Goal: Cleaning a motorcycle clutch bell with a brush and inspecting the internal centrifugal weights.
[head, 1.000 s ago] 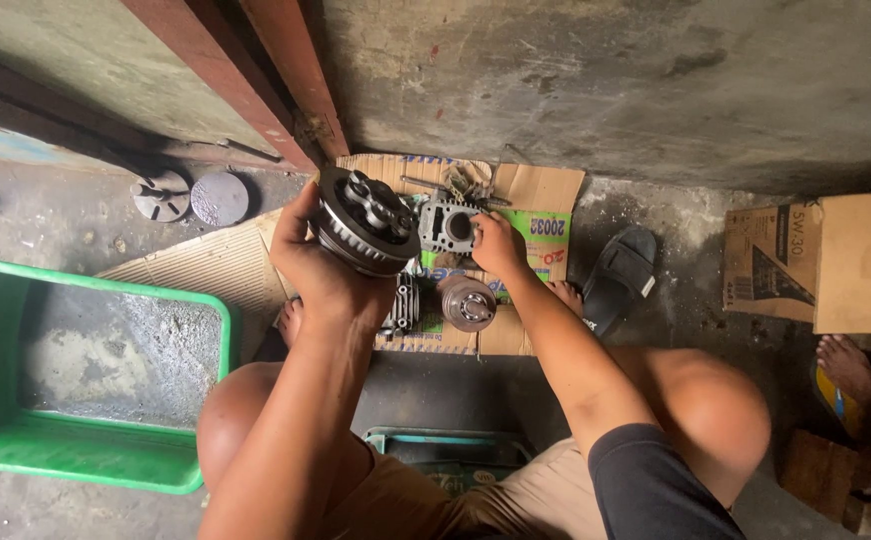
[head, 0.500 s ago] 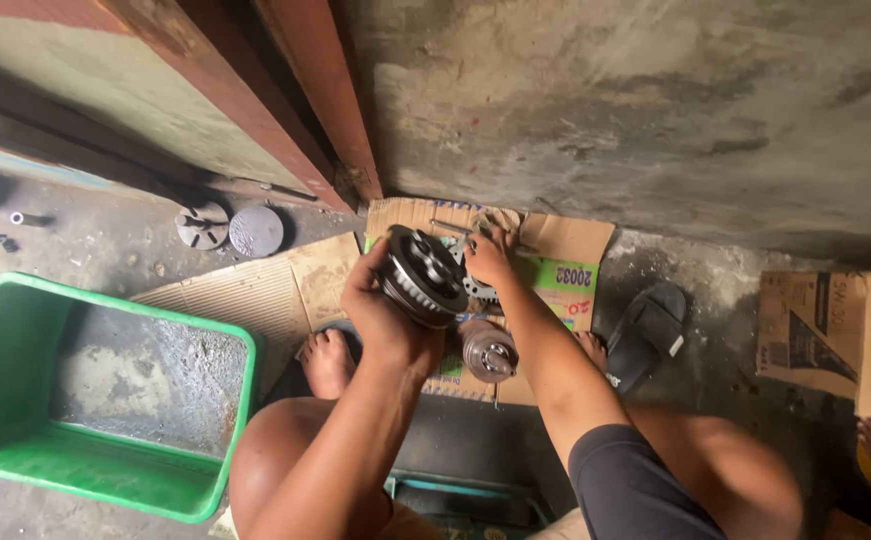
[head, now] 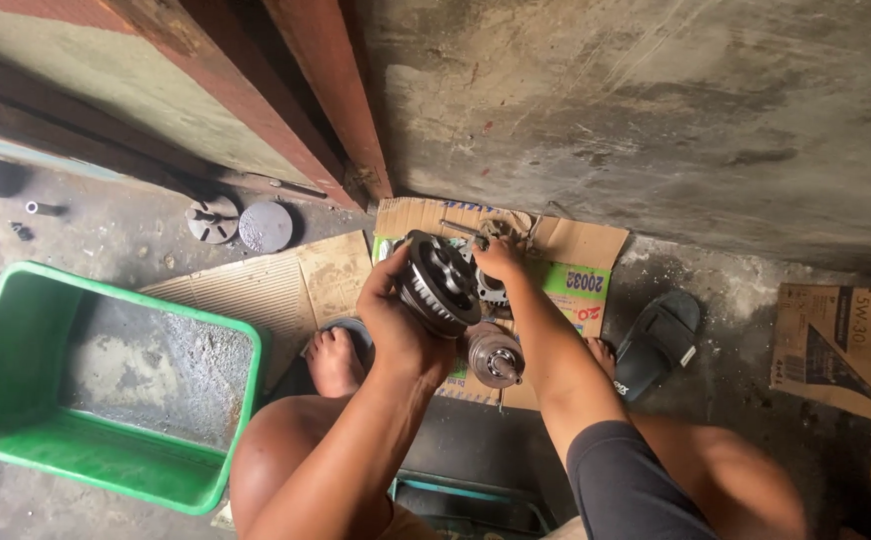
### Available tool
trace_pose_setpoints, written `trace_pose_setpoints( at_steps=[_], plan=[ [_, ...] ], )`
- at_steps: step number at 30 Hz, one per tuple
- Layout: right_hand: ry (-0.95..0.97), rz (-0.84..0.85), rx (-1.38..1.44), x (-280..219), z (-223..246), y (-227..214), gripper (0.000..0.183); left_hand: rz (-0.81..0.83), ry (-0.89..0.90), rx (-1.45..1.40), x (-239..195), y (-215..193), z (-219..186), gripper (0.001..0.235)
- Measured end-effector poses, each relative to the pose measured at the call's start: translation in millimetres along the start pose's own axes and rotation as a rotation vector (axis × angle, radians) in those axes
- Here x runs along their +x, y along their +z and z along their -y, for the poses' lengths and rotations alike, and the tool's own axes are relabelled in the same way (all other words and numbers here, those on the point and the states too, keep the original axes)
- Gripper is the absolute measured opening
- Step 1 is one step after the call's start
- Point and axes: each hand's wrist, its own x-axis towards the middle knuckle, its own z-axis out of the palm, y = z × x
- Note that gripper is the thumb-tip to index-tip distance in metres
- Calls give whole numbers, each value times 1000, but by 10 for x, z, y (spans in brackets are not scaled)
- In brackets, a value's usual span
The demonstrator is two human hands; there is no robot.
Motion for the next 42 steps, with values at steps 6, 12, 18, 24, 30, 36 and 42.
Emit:
trace_pose_setpoints(
  at_steps=[6,12,18,24,30,36,42],
  plan=[
    [-233,-334,532,344,-128,221,34,39,25,-10,8,-34,-22,25],
    [-564,-446,807,-409,65,-387,25,116,42,25,-48,-113,-7,22],
    [-972,-390,828,-2119,619,-1250,37,252,-29,-15,-419,9,28,24],
    [-1239,-453,774,-3557,739,-1716,33,584,-150,-76,-107,-135,136,51],
    [-1254,-787,158,-3638,693,-1427,24,881,-128,-22,-457,-104,236,66],
    [-1159,-991,-84,-3435,361,-872,44,1026,-85,152,61,-348,445,73],
    [-1166,-921,38,-3404,323,-655,74,737,-152,220,-345,-141,490,52]
  ],
)
